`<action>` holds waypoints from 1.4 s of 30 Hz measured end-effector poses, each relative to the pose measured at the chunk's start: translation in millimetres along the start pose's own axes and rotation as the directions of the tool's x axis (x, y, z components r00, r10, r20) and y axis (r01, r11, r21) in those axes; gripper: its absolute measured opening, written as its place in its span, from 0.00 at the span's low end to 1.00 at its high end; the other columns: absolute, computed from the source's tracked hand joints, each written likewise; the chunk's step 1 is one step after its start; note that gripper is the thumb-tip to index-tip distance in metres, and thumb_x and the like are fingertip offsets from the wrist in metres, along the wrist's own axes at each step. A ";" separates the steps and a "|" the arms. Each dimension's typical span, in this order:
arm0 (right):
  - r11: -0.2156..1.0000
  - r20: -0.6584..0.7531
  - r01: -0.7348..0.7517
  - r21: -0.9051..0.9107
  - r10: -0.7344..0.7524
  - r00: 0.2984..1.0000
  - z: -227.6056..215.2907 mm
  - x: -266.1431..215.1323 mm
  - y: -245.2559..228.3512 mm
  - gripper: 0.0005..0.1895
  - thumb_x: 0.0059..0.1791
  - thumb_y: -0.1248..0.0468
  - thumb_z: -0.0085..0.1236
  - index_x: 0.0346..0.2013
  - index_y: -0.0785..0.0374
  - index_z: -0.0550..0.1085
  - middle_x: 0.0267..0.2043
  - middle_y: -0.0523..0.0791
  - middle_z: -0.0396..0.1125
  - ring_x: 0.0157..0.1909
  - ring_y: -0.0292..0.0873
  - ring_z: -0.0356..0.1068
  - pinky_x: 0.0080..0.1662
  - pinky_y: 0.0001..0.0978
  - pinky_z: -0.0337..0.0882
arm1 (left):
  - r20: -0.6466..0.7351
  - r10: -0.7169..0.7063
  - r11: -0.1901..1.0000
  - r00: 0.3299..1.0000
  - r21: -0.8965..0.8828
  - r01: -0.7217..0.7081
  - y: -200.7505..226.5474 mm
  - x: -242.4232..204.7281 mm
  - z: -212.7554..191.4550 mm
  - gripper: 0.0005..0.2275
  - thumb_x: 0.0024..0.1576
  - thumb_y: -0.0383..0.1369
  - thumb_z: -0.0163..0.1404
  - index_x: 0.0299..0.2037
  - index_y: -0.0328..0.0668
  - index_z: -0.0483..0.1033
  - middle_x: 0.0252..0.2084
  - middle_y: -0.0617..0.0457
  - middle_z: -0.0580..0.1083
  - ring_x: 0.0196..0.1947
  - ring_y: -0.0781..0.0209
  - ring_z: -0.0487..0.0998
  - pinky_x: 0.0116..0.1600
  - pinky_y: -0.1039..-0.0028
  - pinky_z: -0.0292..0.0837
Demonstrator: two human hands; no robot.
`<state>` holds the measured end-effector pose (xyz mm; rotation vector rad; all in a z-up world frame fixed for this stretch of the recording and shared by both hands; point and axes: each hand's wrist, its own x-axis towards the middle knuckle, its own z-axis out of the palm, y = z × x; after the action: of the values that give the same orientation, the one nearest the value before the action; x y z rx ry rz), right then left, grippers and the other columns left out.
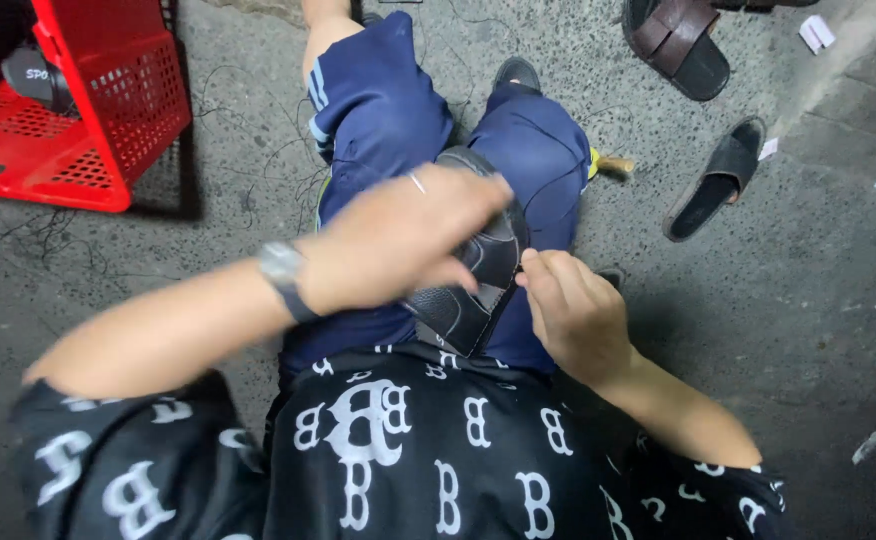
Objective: Hand-stitching the sole and upper of a black sandal using a needle and thread while sitting on the floor.
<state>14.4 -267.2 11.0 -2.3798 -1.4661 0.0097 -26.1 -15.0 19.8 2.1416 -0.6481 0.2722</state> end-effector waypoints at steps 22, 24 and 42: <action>0.978 0.016 -0.207 0.015 0.207 0.978 30.3 -19.3 -9.1 0.16 0.50 0.64 0.51 0.52 0.63 0.67 0.34 0.40 0.63 0.31 0.42 0.69 0.31 0.27 0.69 | 0.381 -0.332 0.841 0.863 -0.294 0.453 -35.3 3.3 15.9 0.11 0.54 0.28 0.50 0.37 0.47 0.57 0.24 0.57 0.74 0.26 0.45 0.76 0.33 0.60 0.71; 0.990 -0.001 -0.138 -0.010 0.138 0.990 16.2 -16.3 -1.4 0.18 0.49 0.62 0.54 0.54 0.60 0.69 0.37 0.38 0.65 0.33 0.39 0.69 0.32 0.28 0.70 | 0.425 -0.330 0.860 0.843 -0.233 0.454 -30.7 3.7 11.7 0.13 0.54 0.27 0.50 0.38 0.48 0.55 0.23 0.56 0.74 0.26 0.45 0.76 0.33 0.60 0.71; 0.898 -0.072 -0.097 0.429 0.142 0.987 -14.9 9.4 -9.7 0.11 0.44 0.78 0.62 0.41 0.74 0.74 0.32 0.50 0.72 0.31 0.41 0.70 0.38 0.26 0.74 | 0.016 -0.092 0.940 0.996 0.333 0.081 -15.2 -17.1 -26.6 0.13 0.56 0.13 0.42 0.50 0.29 0.71 0.31 0.49 0.64 0.30 0.54 0.62 0.27 0.70 0.62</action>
<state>13.2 -259.4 29.5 -2.0729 -1.1295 0.2137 -31.4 19.7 18.6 2.4955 -0.5538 0.3180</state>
